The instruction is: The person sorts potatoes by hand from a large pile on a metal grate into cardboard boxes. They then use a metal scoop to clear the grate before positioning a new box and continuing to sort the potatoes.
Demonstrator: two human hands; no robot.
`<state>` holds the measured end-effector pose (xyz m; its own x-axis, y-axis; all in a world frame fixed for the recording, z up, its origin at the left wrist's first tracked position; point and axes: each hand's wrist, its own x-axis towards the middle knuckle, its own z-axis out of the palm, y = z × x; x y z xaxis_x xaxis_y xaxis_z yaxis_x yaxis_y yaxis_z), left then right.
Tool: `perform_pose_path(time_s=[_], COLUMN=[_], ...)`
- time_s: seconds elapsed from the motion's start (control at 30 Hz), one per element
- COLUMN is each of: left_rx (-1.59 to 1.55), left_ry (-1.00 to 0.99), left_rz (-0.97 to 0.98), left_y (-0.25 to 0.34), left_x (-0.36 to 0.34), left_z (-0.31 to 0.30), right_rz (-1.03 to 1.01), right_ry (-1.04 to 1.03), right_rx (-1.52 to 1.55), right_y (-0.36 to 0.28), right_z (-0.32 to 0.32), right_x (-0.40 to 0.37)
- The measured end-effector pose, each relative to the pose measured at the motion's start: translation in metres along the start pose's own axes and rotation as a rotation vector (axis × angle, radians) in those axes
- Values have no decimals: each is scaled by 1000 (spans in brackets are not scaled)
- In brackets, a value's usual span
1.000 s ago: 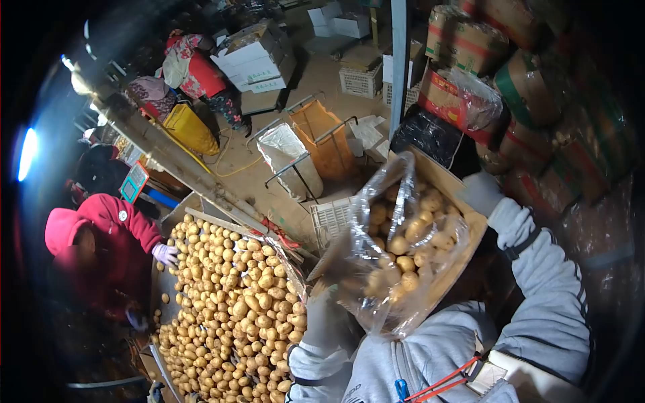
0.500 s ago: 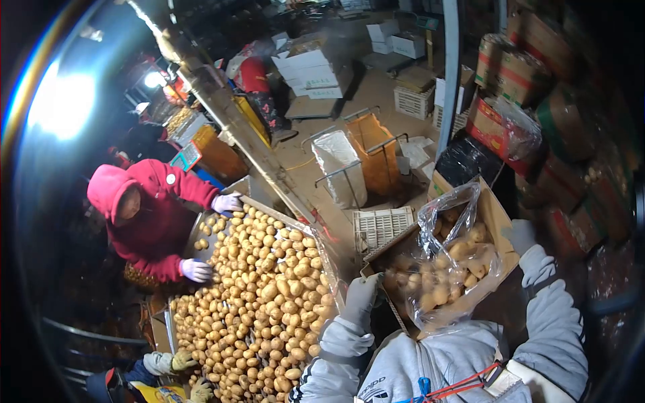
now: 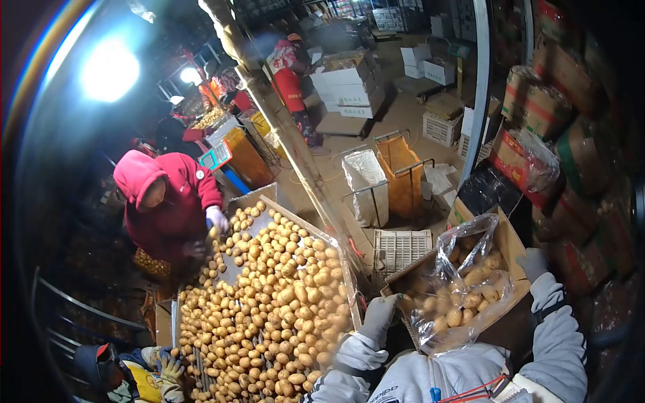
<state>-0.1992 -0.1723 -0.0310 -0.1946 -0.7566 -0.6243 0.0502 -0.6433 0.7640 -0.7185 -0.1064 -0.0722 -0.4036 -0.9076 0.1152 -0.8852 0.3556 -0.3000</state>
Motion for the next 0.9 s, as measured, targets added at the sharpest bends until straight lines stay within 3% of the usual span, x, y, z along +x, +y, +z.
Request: perform_pose_path(time_s=[0.17, 0.2, 0.53, 0.63, 0.73, 0.83, 0.9], left_rx=[-5, 11, 128, 55, 85, 40, -11], left_ry=[-2, -7, -28, -42, 5, -3, 37], left_rz=[-1, -10, 147, 80, 75, 81, 49], left_y=[-2, -2, -26, -9, -8, -1, 8], left_x=[-3, -3, 13, 2, 8, 15, 13], left_z=[2, 2, -4, 3, 5, 8, 15], right_rz=[92, 169, 26, -17, 21, 192, 44], right_ry=[19, -30, 78, 90, 80, -24, 52], right_rx=[143, 301, 305, 260, 272, 427, 268], right_y=[-9, -19, -1, 17, 16, -1, 15], right_z=[-10, -20, 1, 13, 14, 3, 19], right_x=[-9, -12, -8, -1, 0, 3, 11])
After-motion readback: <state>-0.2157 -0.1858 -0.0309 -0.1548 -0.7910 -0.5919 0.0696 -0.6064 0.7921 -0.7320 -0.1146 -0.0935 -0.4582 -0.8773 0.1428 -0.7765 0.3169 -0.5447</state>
